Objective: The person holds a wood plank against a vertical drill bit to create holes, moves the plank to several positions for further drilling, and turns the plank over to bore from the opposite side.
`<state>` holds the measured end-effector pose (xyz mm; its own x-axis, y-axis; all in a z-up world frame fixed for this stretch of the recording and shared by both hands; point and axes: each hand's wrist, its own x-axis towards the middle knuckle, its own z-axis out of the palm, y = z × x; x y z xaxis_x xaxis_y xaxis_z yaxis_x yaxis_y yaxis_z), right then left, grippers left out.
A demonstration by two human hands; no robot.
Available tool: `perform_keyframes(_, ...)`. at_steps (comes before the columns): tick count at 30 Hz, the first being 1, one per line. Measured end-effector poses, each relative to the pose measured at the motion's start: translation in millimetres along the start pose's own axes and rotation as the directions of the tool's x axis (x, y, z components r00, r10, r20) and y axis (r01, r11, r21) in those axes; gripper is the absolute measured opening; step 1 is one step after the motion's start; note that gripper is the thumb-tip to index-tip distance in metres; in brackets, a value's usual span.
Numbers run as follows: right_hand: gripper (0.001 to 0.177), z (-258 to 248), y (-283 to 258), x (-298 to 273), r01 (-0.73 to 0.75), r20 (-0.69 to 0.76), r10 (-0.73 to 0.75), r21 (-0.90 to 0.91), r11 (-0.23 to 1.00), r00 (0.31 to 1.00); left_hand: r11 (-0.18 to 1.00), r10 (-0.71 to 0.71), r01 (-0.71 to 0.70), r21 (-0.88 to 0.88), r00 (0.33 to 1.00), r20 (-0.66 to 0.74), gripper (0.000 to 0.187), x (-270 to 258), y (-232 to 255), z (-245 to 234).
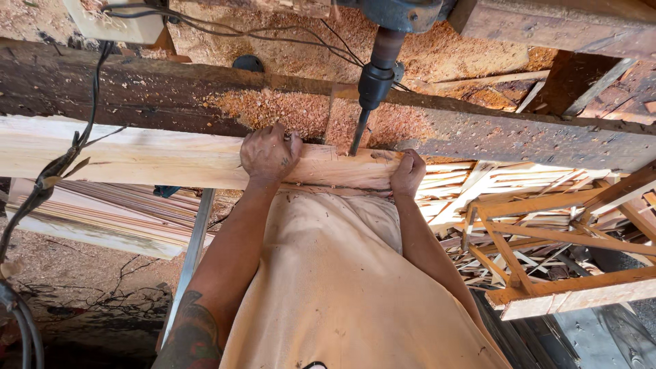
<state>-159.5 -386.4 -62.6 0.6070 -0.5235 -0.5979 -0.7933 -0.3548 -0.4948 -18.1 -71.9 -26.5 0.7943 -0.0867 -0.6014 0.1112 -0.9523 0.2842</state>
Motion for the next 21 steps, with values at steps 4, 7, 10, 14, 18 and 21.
perform_keyframes(4, 0.026, -2.3, -2.7, 4.9, 0.039, 0.012, -0.039, -0.046, 0.998, 0.999, 1.000, -0.014, 0.014, 0.013, 1.000, 0.022, 0.031, 2.8, 0.4, -0.9)
perform_keyframes(7, 0.026, -3.3, -7.0, 7.0, 0.015, 0.013, -0.015, -0.032, 0.999, 1.000, 1.000, -0.017, 0.016, 0.024, 0.999, 0.029, 0.030, 4.9, 1.0, -0.5)
perform_keyframes(10, 0.030, -3.9, -11.1, 9.8, -0.075, 0.039, 0.075, -0.012, 0.997, 0.996, 1.000, -0.021, 0.021, 0.010, 0.999, 0.029, 0.032, 6.8, 1.2, -0.2)
perform_keyframes(14, 0.030, -2.9, -17.1, 12.7, -0.052, 0.016, 0.052, -0.029, 0.998, 0.999, 1.000, -0.009, 0.009, -0.003, 1.000, -0.009, 0.032, 9.4, 2.2, -6.3)
perform_keyframes(18, 0.031, -4.9, -13.0, 22.5, -0.008, 0.000, 0.008, -0.124, 0.992, 1.000, 1.000, -0.017, 0.017, -0.027, 1.000, -0.001, 0.028, 16.9, 6.7, -13.0)
perform_keyframes(21, 0.035, -4.2, -10.1, 25.8, 0.069, -0.038, -0.073, -0.107, 0.992, 0.997, 0.999, -0.034, 0.034, -0.022, 0.999, 0.019, 0.030, 19.5, 9.5, -19.1)
